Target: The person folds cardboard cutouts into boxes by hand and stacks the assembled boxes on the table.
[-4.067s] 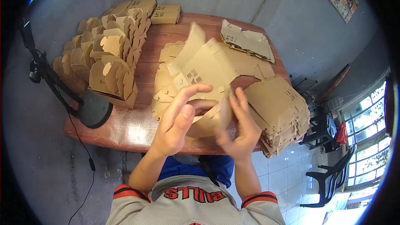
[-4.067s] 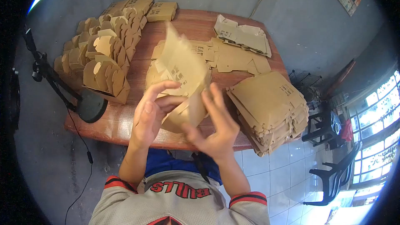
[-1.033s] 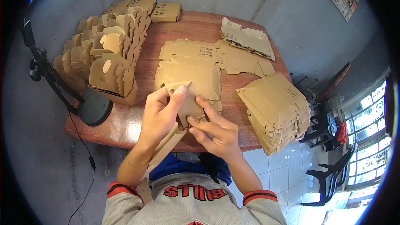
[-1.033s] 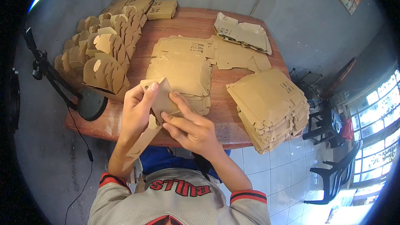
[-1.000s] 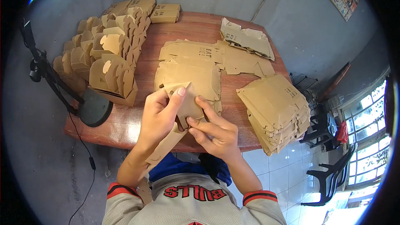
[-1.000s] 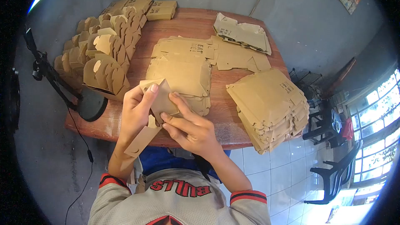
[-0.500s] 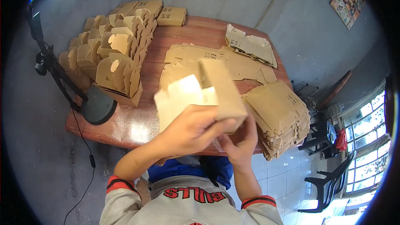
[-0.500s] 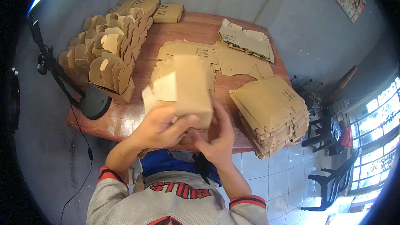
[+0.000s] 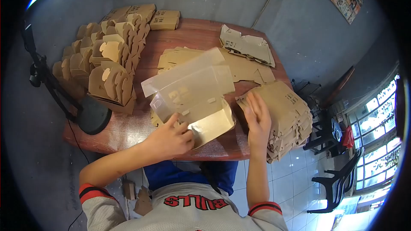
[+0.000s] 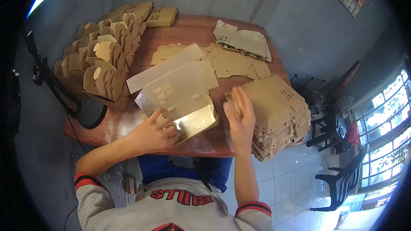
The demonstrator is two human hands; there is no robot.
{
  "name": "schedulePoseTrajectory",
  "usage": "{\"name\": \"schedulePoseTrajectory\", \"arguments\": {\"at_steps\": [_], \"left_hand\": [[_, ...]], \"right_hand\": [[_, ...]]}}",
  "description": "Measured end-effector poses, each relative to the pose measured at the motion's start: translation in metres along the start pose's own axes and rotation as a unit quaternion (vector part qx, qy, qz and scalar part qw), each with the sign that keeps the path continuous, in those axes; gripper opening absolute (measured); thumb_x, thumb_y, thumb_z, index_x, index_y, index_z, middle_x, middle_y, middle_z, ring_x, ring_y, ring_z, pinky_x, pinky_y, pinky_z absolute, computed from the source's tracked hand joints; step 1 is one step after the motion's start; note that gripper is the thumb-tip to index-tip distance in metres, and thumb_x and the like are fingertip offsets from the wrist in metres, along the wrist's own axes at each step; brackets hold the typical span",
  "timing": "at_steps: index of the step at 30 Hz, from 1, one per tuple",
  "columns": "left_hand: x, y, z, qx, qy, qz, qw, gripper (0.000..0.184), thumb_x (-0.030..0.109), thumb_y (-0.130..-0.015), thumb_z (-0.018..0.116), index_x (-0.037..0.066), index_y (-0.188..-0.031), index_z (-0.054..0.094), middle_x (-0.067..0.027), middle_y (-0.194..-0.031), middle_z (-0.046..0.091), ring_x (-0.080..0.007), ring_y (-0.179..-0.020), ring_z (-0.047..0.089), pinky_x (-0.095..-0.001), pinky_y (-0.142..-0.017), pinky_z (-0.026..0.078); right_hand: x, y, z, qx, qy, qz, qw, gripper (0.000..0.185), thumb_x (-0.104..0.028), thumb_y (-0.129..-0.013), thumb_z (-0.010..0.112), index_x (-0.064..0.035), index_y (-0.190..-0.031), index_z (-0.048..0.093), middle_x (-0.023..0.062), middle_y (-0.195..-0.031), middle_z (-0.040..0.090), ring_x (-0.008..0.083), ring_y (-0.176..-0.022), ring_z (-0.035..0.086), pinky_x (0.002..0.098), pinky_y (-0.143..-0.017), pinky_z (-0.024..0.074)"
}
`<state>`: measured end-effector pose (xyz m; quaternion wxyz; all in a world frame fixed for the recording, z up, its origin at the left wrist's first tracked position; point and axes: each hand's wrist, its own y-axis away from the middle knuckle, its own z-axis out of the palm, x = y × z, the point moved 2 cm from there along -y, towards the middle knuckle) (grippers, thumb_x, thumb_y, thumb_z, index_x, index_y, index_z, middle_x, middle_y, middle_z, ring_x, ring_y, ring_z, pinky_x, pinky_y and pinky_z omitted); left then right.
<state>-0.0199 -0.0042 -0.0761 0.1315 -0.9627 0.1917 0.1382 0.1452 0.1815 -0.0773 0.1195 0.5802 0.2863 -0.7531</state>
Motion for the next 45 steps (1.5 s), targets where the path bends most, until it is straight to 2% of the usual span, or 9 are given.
{"name": "schedulePoseTrajectory", "arguments": {"at_steps": [5, 9, 14, 16, 18, 21, 27, 37, 45], "left_hand": [[-0.006, 0.015, 0.022, 0.025, -0.060, -0.025, 0.998, 0.016, 0.019, -0.074, 0.060, 0.011, -0.086, 0.068, -0.0026, -0.090, 0.058, -0.0228, -0.100, 0.058, -0.0502, -0.102, 0.039], [-0.019, 0.022, 0.025, 0.010, -0.058, -0.056, 0.997, 0.024, 0.018, -0.076, 0.060, 0.013, -0.097, 0.068, -0.0042, -0.098, 0.060, -0.0236, -0.112, 0.052, -0.0497, -0.103, 0.038], [-0.038, 0.014, -0.005, 0.068, 0.028, -0.164, 0.984, 0.041, 0.006, -0.077, 0.062, 0.010, -0.118, 0.064, -0.0082, -0.112, 0.062, -0.0266, -0.121, 0.053, -0.0449, -0.100, 0.045], [-0.042, 0.007, -0.027, 0.149, 0.303, -0.277, 0.900, 0.037, 0.009, -0.083, 0.061, 0.006, -0.120, 0.061, -0.0091, -0.104, 0.065, -0.0264, -0.104, 0.062, -0.0393, -0.087, 0.051], [-0.036, -0.013, -0.035, 0.291, 0.546, -0.350, 0.704, 0.033, 0.018, -0.093, 0.060, -0.003, -0.118, 0.058, -0.0120, -0.093, 0.068, -0.0206, -0.083, 0.069, -0.0275, -0.059, 0.055], [-0.032, -0.035, -0.061, 0.262, 0.727, -0.401, 0.492, 0.037, 0.027, -0.094, 0.062, -0.007, -0.109, 0.060, -0.0134, -0.091, 0.069, -0.0155, -0.081, 0.068, -0.0245, -0.054, 0.052], [-0.036, -0.035, -0.053, 0.245, 0.702, -0.408, 0.531, 0.026, 0.020, -0.092, 0.064, -0.005, -0.099, 0.059, -0.0093, -0.083, 0.066, -0.0128, -0.066, 0.067, -0.0196, -0.047, 0.045], [-0.013, -0.021, -0.027, 0.312, 0.659, -0.385, 0.566, 0.018, 0.006, -0.091, 0.062, -0.007, -0.103, 0.061, -0.0079, -0.086, 0.067, -0.0128, -0.074, 0.069, -0.0207, -0.051, 0.050], [0.002, -0.029, -0.007, 0.340, 0.722, -0.330, 0.505, 0.019, 0.007, -0.089, 0.068, -0.005, -0.103, 0.066, -0.0087, -0.091, 0.070, -0.0106, -0.080, 0.066, -0.0210, -0.060, 0.052]], "right_hand": [[0.006, -0.054, 0.023, -0.043, 0.128, -0.010, 0.991, 0.052, -0.016, -0.088, 0.070, 0.0047, -0.130, 0.049, 0.0198, -0.123, 0.060, 0.0239, -0.119, 0.055, 0.0342, -0.099, 0.0427], [0.014, -0.058, 0.033, -0.058, 0.193, -0.053, 0.978, 0.034, -0.016, -0.087, 0.070, 0.0012, -0.115, 0.062, 0.0114, -0.092, 0.071, 0.0157, -0.092, 0.067, 0.0297, -0.080, 0.0517], [0.003, -0.034, 0.042, 0.037, 0.238, -0.199, 0.950, 0.019, -0.009, -0.086, 0.068, 0.0011, -0.102, 0.063, 0.0114, -0.084, 0.070, 0.0164, -0.078, 0.069, 0.0272, -0.067, 0.0534], [0.000, -0.021, 0.047, 0.072, 0.248, -0.242, 0.935, 0.015, -0.003, -0.082, 0.068, -0.0006, -0.096, 0.062, 0.0124, -0.084, 0.070, 0.0204, -0.077, 0.070, 0.0285, -0.067, 0.0542], [-0.007, -0.007, 0.055, 0.055, 0.297, -0.299, 0.905, 0.016, -0.001, -0.080, 0.068, -0.0007, -0.095, 0.062, 0.0127, -0.087, 0.070, 0.0228, -0.078, 0.071, 0.0295, -0.067, 0.0548], [-0.007, 0.006, 0.064, 0.033, 0.346, -0.451, 0.822, 0.022, 0.006, -0.073, 0.067, -0.0011, -0.092, 0.060, 0.0135, -0.095, 0.070, 0.0269, -0.081, 0.071, 0.0314, -0.065, 0.0556], [-0.009, 0.014, 0.063, -0.027, 0.331, -0.521, 0.787, 0.029, 0.013, -0.070, 0.063, -0.0010, -0.094, 0.055, 0.0157, -0.097, 0.069, 0.0314, -0.088, 0.071, 0.0347, -0.075, 0.0577], [-0.015, 0.029, 0.074, 0.027, 0.062, -0.148, 0.987, 0.031, -0.003, -0.083, 0.071, 0.0028, -0.110, 0.057, 0.0149, -0.098, 0.070, 0.0194, -0.092, 0.070, 0.0297, -0.081, 0.0550], [-0.016, 0.029, 0.073, 0.023, 0.109, -0.169, 0.979, 0.031, -0.005, -0.082, 0.073, 0.0023, -0.110, 0.060, 0.0139, -0.099, 0.070, 0.0182, -0.093, 0.069, 0.0288, -0.080, 0.0555]]}}
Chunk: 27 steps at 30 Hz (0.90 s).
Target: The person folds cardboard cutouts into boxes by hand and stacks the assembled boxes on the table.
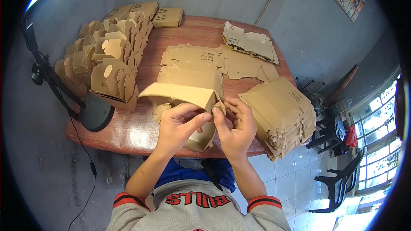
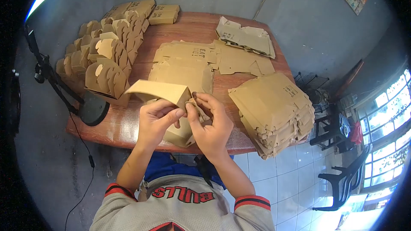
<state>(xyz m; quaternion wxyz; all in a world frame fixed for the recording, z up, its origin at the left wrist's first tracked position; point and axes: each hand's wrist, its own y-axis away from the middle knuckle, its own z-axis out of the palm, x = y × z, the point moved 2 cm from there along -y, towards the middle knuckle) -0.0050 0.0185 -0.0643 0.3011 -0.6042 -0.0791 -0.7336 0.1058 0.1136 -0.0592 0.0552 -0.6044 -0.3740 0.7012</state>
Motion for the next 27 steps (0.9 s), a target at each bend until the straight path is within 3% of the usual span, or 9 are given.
{"name": "schedulePoseTrajectory", "arguments": {"at_steps": [7, 13, 16, 19, 22, 25, 27], "left_hand": [[-0.005, 0.001, 0.010, 0.060, -0.067, 0.066, 0.994, 0.017, 0.003, -0.085, 0.071, -0.006, -0.099, 0.066, -0.0082, -0.089, 0.070, -0.0105, -0.075, 0.066, -0.0214, -0.063, 0.053], [-0.004, -0.003, 0.006, 0.067, -0.140, 0.108, 0.982, 0.017, 0.000, -0.082, 0.072, -0.006, -0.097, 0.066, -0.0090, -0.089, 0.070, -0.0120, -0.075, 0.067, -0.0241, -0.064, 0.054], [-0.009, -0.007, 0.007, 0.076, -0.093, 0.097, 0.988, 0.019, 0.000, -0.081, 0.073, -0.006, -0.097, 0.066, -0.0107, -0.089, 0.070, -0.0140, -0.074, 0.068, -0.0251, -0.066, 0.054], [-0.011, -0.005, 0.009, 0.053, -0.251, 0.150, 0.955, 0.021, 0.000, -0.080, 0.073, -0.005, -0.099, 0.065, -0.0124, -0.089, 0.070, -0.0160, -0.075, 0.069, -0.0260, -0.066, 0.054], [-0.017, -0.001, 0.016, 0.074, -0.245, 0.182, 0.949, 0.017, -0.001, -0.085, 0.067, -0.003, -0.102, 0.066, -0.0113, -0.091, 0.070, -0.0157, -0.078, 0.067, -0.0276, -0.067, 0.052], [-0.036, -0.005, 0.013, 0.056, -0.064, 0.044, 0.995, 0.016, 0.003, -0.091, 0.062, -0.003, -0.106, 0.064, -0.0077, -0.091, 0.069, -0.0135, -0.082, 0.065, -0.0274, -0.073, 0.052], [-0.035, -0.007, 0.020, 0.056, -0.045, 0.043, 0.996, 0.018, 0.005, -0.094, 0.057, -0.004, -0.109, 0.062, -0.0056, -0.093, 0.068, -0.0124, -0.084, 0.063, -0.0274, -0.075, 0.051]], "right_hand": [[-0.001, 0.000, -0.008, -0.024, -0.019, 0.071, 0.997, 0.034, -0.006, -0.083, 0.073, 0.0007, -0.114, 0.062, 0.0137, -0.099, 0.071, 0.0179, -0.090, 0.070, 0.0286, -0.079, 0.0555], [-0.001, 0.006, -0.011, -0.080, 0.033, 0.007, 0.996, 0.037, -0.006, -0.082, 0.073, 0.0001, -0.117, 0.061, 0.0146, -0.098, 0.073, 0.0169, -0.092, 0.070, 0.0280, -0.081, 0.0544], [-0.001, 0.005, -0.006, -0.066, -0.040, 0.046, 0.996, 0.040, -0.007, -0.081, 0.075, 0.0003, -0.118, 0.061, 0.0122, -0.098, 0.073, 0.0153, -0.088, 0.070, 0.0270, -0.077, 0.0543], [0.004, 0.008, -0.001, -0.030, -0.025, 0.031, 0.999, 0.037, -0.005, -0.080, 0.076, -0.0002, -0.115, 0.063, 0.0094, -0.097, 0.071, 0.0134, -0.085, 0.069, 0.0250, -0.073, 0.0541], [0.005, 0.002, -0.004, 0.014, 0.022, -0.001, 1.000, 0.030, -0.002, -0.080, 0.076, -0.0003, -0.108, 0.067, 0.0074, -0.096, 0.069, 0.0112, -0.081, 0.066, 0.0233, -0.066, 0.0529], [0.011, 0.004, -0.005, 0.022, 0.099, -0.084, 0.991, 0.022, 0.003, -0.078, 0.073, 0.0000, -0.099, 0.069, 0.0093, -0.099, 0.066, 0.0137, -0.074, 0.064, 0.0258, -0.060, 0.0524], [0.019, 0.004, -0.005, 0.036, 0.141, -0.119, 0.982, 0.022, 0.005, -0.077, 0.073, -0.0001, -0.097, 0.069, 0.0099, -0.099, 0.066, 0.0154, -0.073, 0.063, 0.0267, -0.059, 0.0527]]}}
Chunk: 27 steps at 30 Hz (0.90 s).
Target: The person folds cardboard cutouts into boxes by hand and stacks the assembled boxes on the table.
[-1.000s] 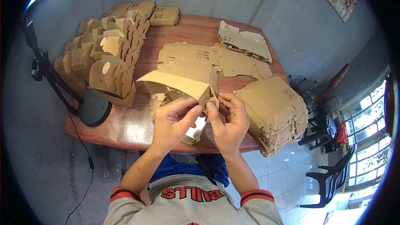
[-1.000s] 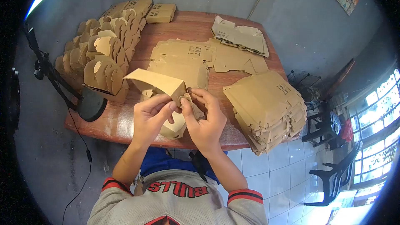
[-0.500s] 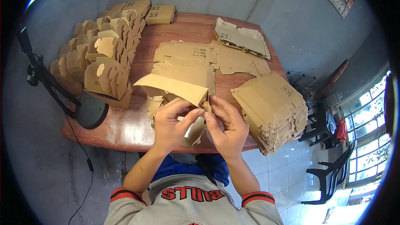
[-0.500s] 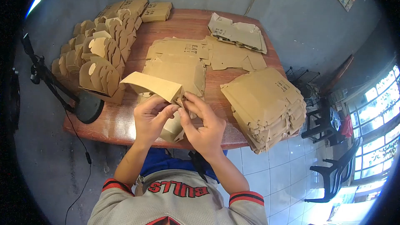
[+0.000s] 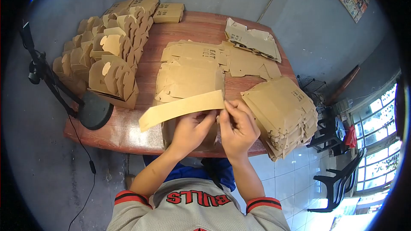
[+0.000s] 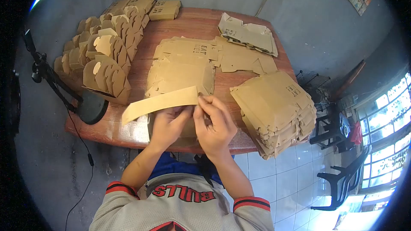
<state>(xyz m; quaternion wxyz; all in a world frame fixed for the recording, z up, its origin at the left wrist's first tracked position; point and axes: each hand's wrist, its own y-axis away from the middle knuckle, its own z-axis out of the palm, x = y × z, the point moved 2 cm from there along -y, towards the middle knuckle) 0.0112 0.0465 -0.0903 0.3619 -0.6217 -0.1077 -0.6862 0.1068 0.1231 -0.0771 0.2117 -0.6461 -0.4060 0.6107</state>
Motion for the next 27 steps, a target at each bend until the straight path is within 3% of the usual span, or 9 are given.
{"name": "schedulePoseTrajectory", "arguments": {"at_steps": [2, 3, 8, 11, 14, 17, 18, 24, 27], "left_hand": [[0.006, 0.006, 0.011, 0.002, -0.028, 0.011, 1.000, 0.019, 0.007, -0.095, 0.055, -0.005, -0.110, 0.060, -0.0090, -0.096, 0.067, -0.0177, -0.084, 0.064, -0.0293, -0.075, 0.051], [0.017, 0.016, 0.012, -0.021, -0.192, 0.011, 0.981, 0.022, 0.006, -0.090, 0.061, -0.004, -0.110, 0.059, -0.0135, -0.097, 0.065, -0.0239, -0.083, 0.065, -0.0321, -0.076, 0.051], [0.066, 0.075, -0.016, 0.076, -0.330, 0.404, 0.849, 0.032, 0.000, -0.079, 0.070, -0.001, -0.109, 0.061, -0.0162, -0.101, 0.063, -0.0302, -0.082, 0.064, -0.0357, -0.075, 0.052], [0.083, 0.042, -0.035, 0.233, -0.443, 0.301, 0.812, 0.028, -0.004, -0.079, 0.069, -0.002, -0.106, 0.062, -0.0168, -0.105, 0.063, -0.0330, -0.083, 0.064, -0.0355, -0.073, 0.053], [0.066, 0.024, -0.065, 0.156, -0.432, 0.274, 0.845, 0.022, -0.008, -0.079, 0.066, -0.003, -0.100, 0.064, -0.0167, -0.096, 0.065, -0.0320, -0.082, 0.066, -0.0331, -0.071, 0.052], [0.067, 0.022, -0.067, 0.145, -0.384, 0.220, 0.885, 0.025, -0.013, -0.077, 0.063, -0.004, -0.100, 0.064, -0.0158, -0.094, 0.067, -0.0276, -0.086, 0.067, -0.0318, -0.076, 0.052], [0.068, 0.023, -0.064, 0.154, -0.390, 0.246, 0.874, 0.025, -0.012, -0.077, 0.064, -0.004, -0.100, 0.064, -0.0159, -0.093, 0.067, -0.0281, -0.083, 0.067, -0.0316, -0.073, 0.052], [0.076, 0.016, -0.057, 0.202, -0.442, 0.308, 0.818, 0.031, -0.011, -0.078, 0.067, -0.002, -0.108, 0.065, -0.0161, -0.091, 0.068, -0.0259, -0.079, 0.069, -0.0303, -0.068, 0.054], [0.074, 0.016, -0.054, 0.207, -0.419, 0.282, 0.838, 0.033, -0.010, -0.078, 0.067, -0.002, -0.110, 0.064, -0.0143, -0.096, 0.070, -0.0216, -0.084, 0.069, -0.0303, -0.075, 0.053]], "right_hand": [[0.010, -0.002, 0.003, 0.023, 0.043, -0.013, 0.999, 0.022, 0.007, -0.076, 0.071, -0.0002, -0.096, 0.068, 0.0105, -0.099, 0.065, 0.0173, -0.074, 0.064, 0.0272, -0.060, 0.0534], [0.014, -0.005, 0.003, 0.034, 0.046, -0.012, 0.998, 0.022, 0.007, -0.076, 0.071, -0.0002, -0.096, 0.068, 0.0104, -0.099, 0.065, 0.0173, -0.074, 0.064, 0.0272, -0.060, 0.0536], [0.041, -0.023, 0.000, 0.059, 0.012, 0.023, 0.998, 0.019, 0.010, -0.078, 0.067, 0.0019, -0.095, 0.064, 0.0123, -0.101, 0.064, 0.0155, -0.078, 0.064, 0.0266, -0.063, 0.0544], [0.048, -0.020, 0.003, 0.032, -0.083, 0.130, 0.988, 0.017, 0.011, -0.083, 0.062, 0.0047, -0.099, 0.061, 0.0132, -0.104, 0.062, 0.0125, -0.078, 0.061, 0.0233, -0.058, 0.0503], [0.042, -0.017, 0.006, -0.022, -0.129, 0.303, 0.944, 0.024, 0.007, -0.084, 0.061, 0.0035, -0.107, 0.059, 0.0118, -0.105, 0.061, 0.0106, -0.077, 0.058, 0.0230, -0.058, 0.0481], [0.021, -0.025, 0.004, -0.035, 0.004, 0.144, 0.989, 0.030, 0.001, -0.081, 0.067, 0.0017, -0.110, 0.060, 0.0110, -0.104, 0.062, 0.0165, -0.084, 0.062, 0.0294, -0.071, 0.0510], [0.000, -0.030, 0.000, 0.015, 0.148, -0.030, 0.988, 0.035, -0.003, -0.077, 0.071, 0.0002, -0.110, 0.062, 0.0114, -0.105, 0.062, 0.0249, -0.096, 0.063, 0.0362, -0.082, 0.0501], [-0.060, -0.019, -0.009, -0.007, 0.126, -0.142, 0.982, 0.028, -0.007, -0.075, 0.077, -0.0019, -0.100, 0.065, 0.0116, -0.095, 0.066, 0.0272, -0.089, 0.066, 0.0378, -0.082, 0.0518], [-0.063, -0.008, -0.013, -0.096, -0.015, -0.069, 0.993, 0.026, -0.011, -0.076, 0.078, -0.0020, -0.096, 0.065, 0.0092, -0.082, 0.066, 0.0213, -0.075, 0.067, 0.0318, -0.072, 0.0539]]}}
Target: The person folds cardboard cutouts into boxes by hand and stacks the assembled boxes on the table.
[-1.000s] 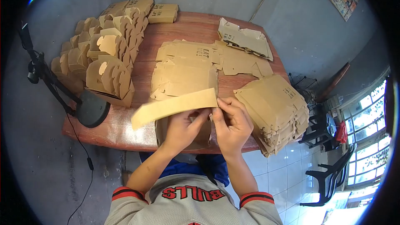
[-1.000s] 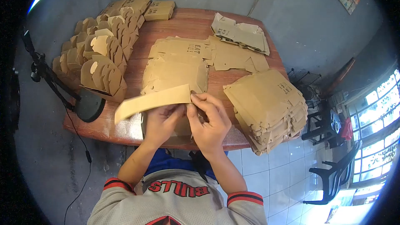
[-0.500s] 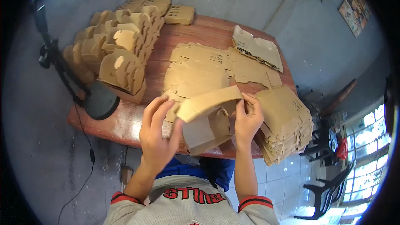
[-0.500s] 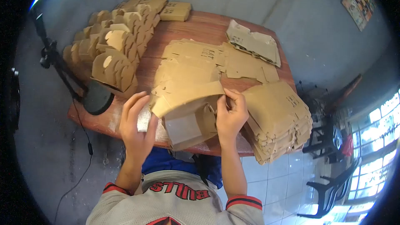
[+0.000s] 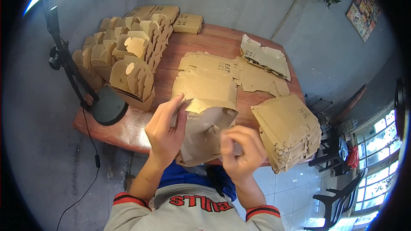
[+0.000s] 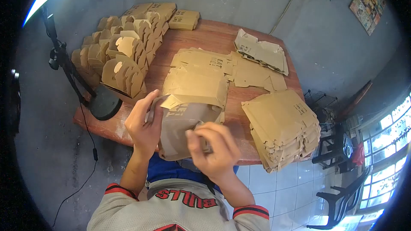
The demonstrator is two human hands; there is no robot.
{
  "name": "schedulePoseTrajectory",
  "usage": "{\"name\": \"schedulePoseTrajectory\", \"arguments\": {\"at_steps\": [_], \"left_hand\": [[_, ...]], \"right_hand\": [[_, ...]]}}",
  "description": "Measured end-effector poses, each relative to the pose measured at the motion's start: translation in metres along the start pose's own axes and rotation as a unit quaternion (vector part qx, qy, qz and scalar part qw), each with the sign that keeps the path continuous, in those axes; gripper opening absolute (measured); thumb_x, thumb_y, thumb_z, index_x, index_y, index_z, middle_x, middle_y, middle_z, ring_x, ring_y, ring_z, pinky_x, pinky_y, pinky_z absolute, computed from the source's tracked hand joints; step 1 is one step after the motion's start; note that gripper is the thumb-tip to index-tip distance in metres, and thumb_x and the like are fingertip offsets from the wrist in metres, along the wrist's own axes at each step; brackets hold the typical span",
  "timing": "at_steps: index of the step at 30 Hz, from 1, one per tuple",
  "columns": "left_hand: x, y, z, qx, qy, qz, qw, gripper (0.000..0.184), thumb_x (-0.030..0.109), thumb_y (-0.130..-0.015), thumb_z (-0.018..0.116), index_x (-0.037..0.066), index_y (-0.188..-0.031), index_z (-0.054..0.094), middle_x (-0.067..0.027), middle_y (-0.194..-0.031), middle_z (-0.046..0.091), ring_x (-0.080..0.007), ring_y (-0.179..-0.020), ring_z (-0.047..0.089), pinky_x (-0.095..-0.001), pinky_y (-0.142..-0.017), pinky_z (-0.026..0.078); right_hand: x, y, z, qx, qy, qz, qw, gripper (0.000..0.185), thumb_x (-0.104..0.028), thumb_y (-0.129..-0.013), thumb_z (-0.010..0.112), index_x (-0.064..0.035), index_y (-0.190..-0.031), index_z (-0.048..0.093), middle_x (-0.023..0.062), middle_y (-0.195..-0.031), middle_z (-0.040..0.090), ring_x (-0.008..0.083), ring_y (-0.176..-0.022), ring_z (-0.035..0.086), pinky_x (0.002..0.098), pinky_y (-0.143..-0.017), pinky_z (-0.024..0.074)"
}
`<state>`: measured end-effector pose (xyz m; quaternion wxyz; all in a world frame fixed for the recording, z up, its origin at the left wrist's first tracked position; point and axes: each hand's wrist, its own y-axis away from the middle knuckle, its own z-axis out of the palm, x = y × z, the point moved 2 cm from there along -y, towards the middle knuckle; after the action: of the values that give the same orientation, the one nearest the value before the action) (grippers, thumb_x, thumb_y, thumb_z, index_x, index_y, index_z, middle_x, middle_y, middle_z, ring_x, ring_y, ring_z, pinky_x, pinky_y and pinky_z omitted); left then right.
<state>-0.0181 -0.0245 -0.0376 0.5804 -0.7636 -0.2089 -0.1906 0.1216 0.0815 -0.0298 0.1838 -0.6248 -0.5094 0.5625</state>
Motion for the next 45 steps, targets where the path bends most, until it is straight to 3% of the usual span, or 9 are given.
{"name": "schedulePoseTrajectory", "arguments": {"at_steps": [1, 5, 8, 10, 12, 16, 22, 42, 45], "left_hand": [[0.002, 0.002, 0.001, 0.006, 0.016, -0.001, 1.000, 0.034, -0.009, -0.078, 0.069, -0.001, -0.110, 0.064, -0.0145, -0.094, 0.070, -0.0224, -0.081, 0.069, -0.0302, -0.073, 0.054], [0.008, 0.007, 0.005, 0.008, 0.066, 0.021, 0.998, 0.036, -0.007, -0.077, 0.073, 0.000, -0.111, 0.064, -0.0150, -0.090, 0.069, -0.0221, -0.075, 0.070, -0.0293, -0.068, 0.055], [0.006, 0.010, -0.001, -0.032, 0.094, -0.030, 0.995, 0.039, -0.007, -0.079, 0.071, -0.003, -0.116, 0.060, -0.0134, -0.093, 0.070, -0.0163, -0.081, 0.069, -0.0267, -0.073, 0.054], [0.001, 0.006, -0.002, -0.058, 0.185, -0.107, 0.975, 0.042, -0.007, -0.080, 0.070, -0.005, -0.120, 0.056, -0.0128, -0.096, 0.070, -0.0140, -0.086, 0.067, -0.0257, -0.077, 0.053], [-0.004, 0.007, -0.003, -0.079, 0.339, -0.212, 0.913, 0.043, -0.006, -0.082, 0.068, -0.006, -0.123, 0.053, -0.0133, -0.099, 0.069, -0.0144, -0.091, 0.066, -0.0260, -0.080, 0.052], [0.001, 0.006, 0.001, -0.098, 0.377, -0.229, 0.892, 0.041, -0.006, -0.084, 0.067, -0.005, -0.123, 0.052, -0.0140, -0.101, 0.068, -0.0147, -0.093, 0.066, -0.0265, -0.081, 0.052], [0.006, 0.013, 0.011, -0.088, 0.269, -0.153, 0.947, 0.041, -0.011, -0.083, 0.063, -0.006, -0.122, 0.052, -0.0120, -0.101, 0.064, -0.0140, -0.096, 0.063, -0.0269, -0.087, 0.050], [0.001, 0.012, 0.011, -0.089, 0.293, -0.205, 0.930, 0.036, -0.008, -0.082, 0.065, -0.005, -0.117, 0.056, -0.0115, -0.096, 0.068, -0.0144, -0.094, 0.066, -0.0243, -0.082, 0.051], [0.002, 0.013, 0.011, -0.079, 0.264, -0.197, 0.941, 0.035, -0.007, -0.082, 0.067, -0.005, -0.115, 0.057, -0.0117, -0.095, 0.069, -0.0145, -0.092, 0.067, -0.0241, -0.081, 0.051]], "right_hand": [[-0.007, -0.004, 0.004, -0.065, -0.047, 0.055, 0.995, 0.023, -0.016, -0.082, 0.075, -0.0007, -0.096, 0.065, 0.0077, -0.078, 0.066, 0.0144, -0.067, 0.065, 0.0267, -0.063, 0.0529], [0.013, -0.012, 0.024, -0.114, -0.307, 0.317, 0.890, 0.024, -0.021, -0.094, 0.062, 0.0031, -0.096, 0.064, 0.0065, -0.084, 0.069, 0.0111, -0.076, 0.065, 0.0243, -0.066, 0.0505], [0.025, -0.013, 0.036, -0.120, -0.408, 0.403, 0.810, 0.023, -0.019, -0.096, 0.060, 0.0039, -0.094, 0.063, 0.0075, -0.084, 0.068, 0.0113, -0.081, 0.066, 0.0229, -0.067, 0.0490], [0.026, -0.009, 0.035, -0.108, -0.383, 0.389, 0.831, 0.018, -0.014, -0.095, 0.060, 0.0036, -0.092, 0.063, 0.0095, -0.085, 0.069, 0.0137, -0.080, 0.068, 0.0238, -0.067, 0.0504], [0.027, -0.003, 0.031, -0.088, -0.341, 0.369, 0.860, 0.015, -0.011, -0.094, 0.061, 0.0037, -0.093, 0.063, 0.0100, -0.086, 0.069, 0.0154, -0.080, 0.069, 0.0249, -0.068, 0.0517], [0.021, 0.003, 0.034, -0.031, -0.082, 0.193, 0.977, 0.010, -0.006, -0.085, 0.069, 0.0013, -0.091, 0.066, 0.0111, -0.077, 0.071, 0.0173, -0.073, 0.072, 0.0273, -0.064, 0.0547], [0.016, 0.006, 0.040, -0.008, -0.074, 0.133, 0.988, 0.014, -0.008, -0.082, 0.074, -0.0006, -0.091, 0.068, 0.0123, -0.075, 0.070, 0.0193, -0.069, 0.071, 0.0285, -0.061, 0.0536], [0.016, 0.007, 0.046, -0.034, -0.087, 0.125, 0.988, 0.011, -0.007, -0.086, 0.069, -0.0002, -0.095, 0.067, 0.0140, -0.071, 0.065, 0.0211, -0.056, 0.063, 0.0287, -0.053, 0.0476], [0.013, 0.007, 0.046, -0.023, -0.089, 0.121, 0.988, 0.014, -0.008, -0.087, 0.070, 0.0023, -0.096, 0.066, 0.0108, -0.072, 0.067, 0.0152, -0.060, 0.063, 0.0278, -0.056, 0.0477]]}}
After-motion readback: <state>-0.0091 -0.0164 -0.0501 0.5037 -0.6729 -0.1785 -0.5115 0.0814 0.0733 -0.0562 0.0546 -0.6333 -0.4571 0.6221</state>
